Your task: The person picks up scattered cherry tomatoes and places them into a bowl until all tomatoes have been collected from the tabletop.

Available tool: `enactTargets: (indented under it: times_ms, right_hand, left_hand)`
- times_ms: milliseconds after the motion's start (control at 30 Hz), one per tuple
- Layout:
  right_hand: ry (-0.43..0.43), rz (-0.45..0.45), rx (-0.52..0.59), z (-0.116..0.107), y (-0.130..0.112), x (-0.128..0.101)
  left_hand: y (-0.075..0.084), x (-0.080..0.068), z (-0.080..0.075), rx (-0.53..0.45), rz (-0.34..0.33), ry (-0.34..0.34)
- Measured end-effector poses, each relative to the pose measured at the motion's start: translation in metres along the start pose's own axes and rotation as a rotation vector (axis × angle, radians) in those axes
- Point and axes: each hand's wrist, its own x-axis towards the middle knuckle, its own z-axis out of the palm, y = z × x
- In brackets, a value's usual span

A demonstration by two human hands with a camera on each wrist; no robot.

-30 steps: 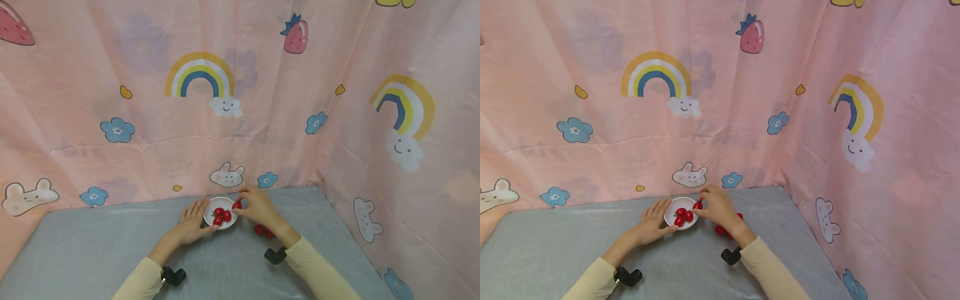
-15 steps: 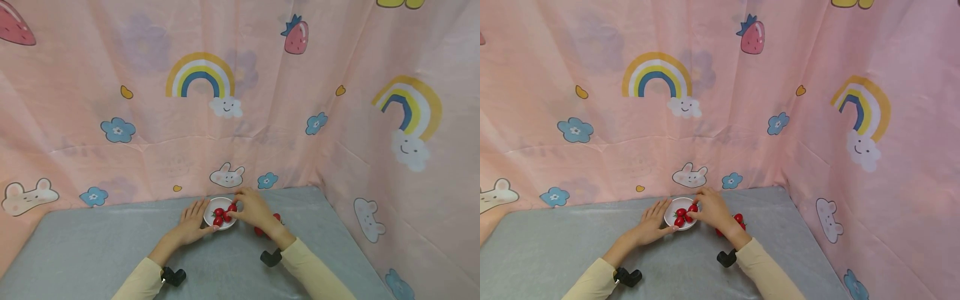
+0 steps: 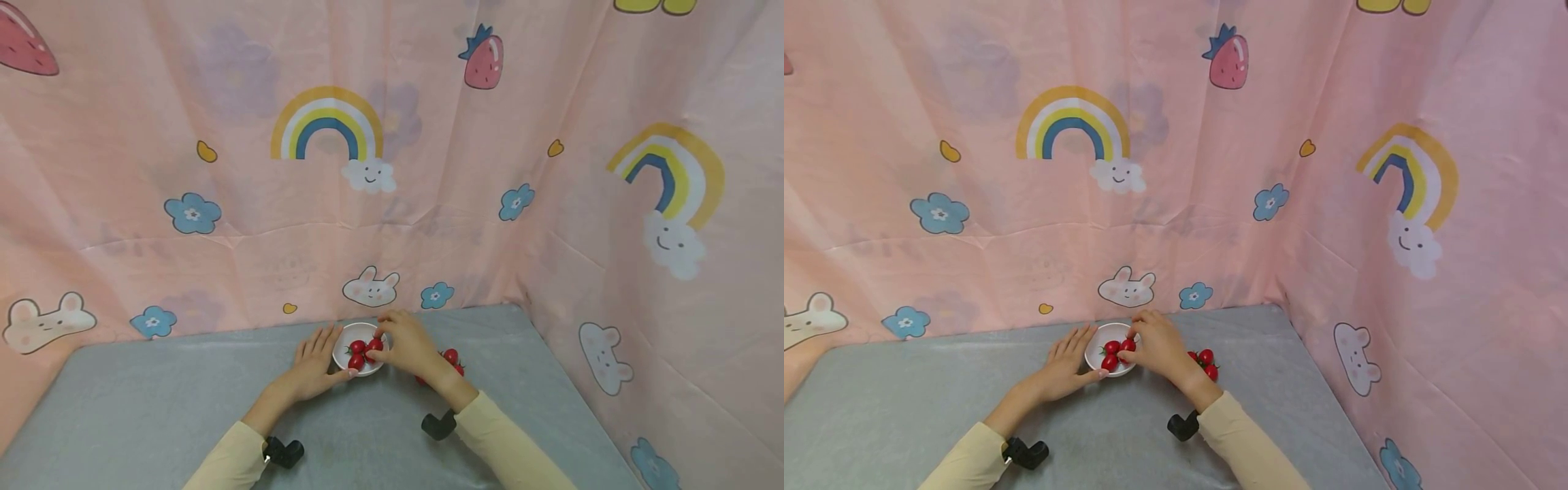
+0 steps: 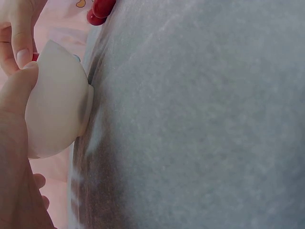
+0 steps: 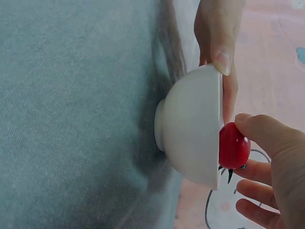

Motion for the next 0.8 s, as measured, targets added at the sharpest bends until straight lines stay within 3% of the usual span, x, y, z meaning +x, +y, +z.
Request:
enactTargets:
  times_ms: [800]
  right_hand:
    - [-0.028,-0.012,-0.007,0.0097,-0.0049,-0.0039]
  left_hand:
    - [0.004,-0.0032,-0.0026,0.007,0.01,0.014]
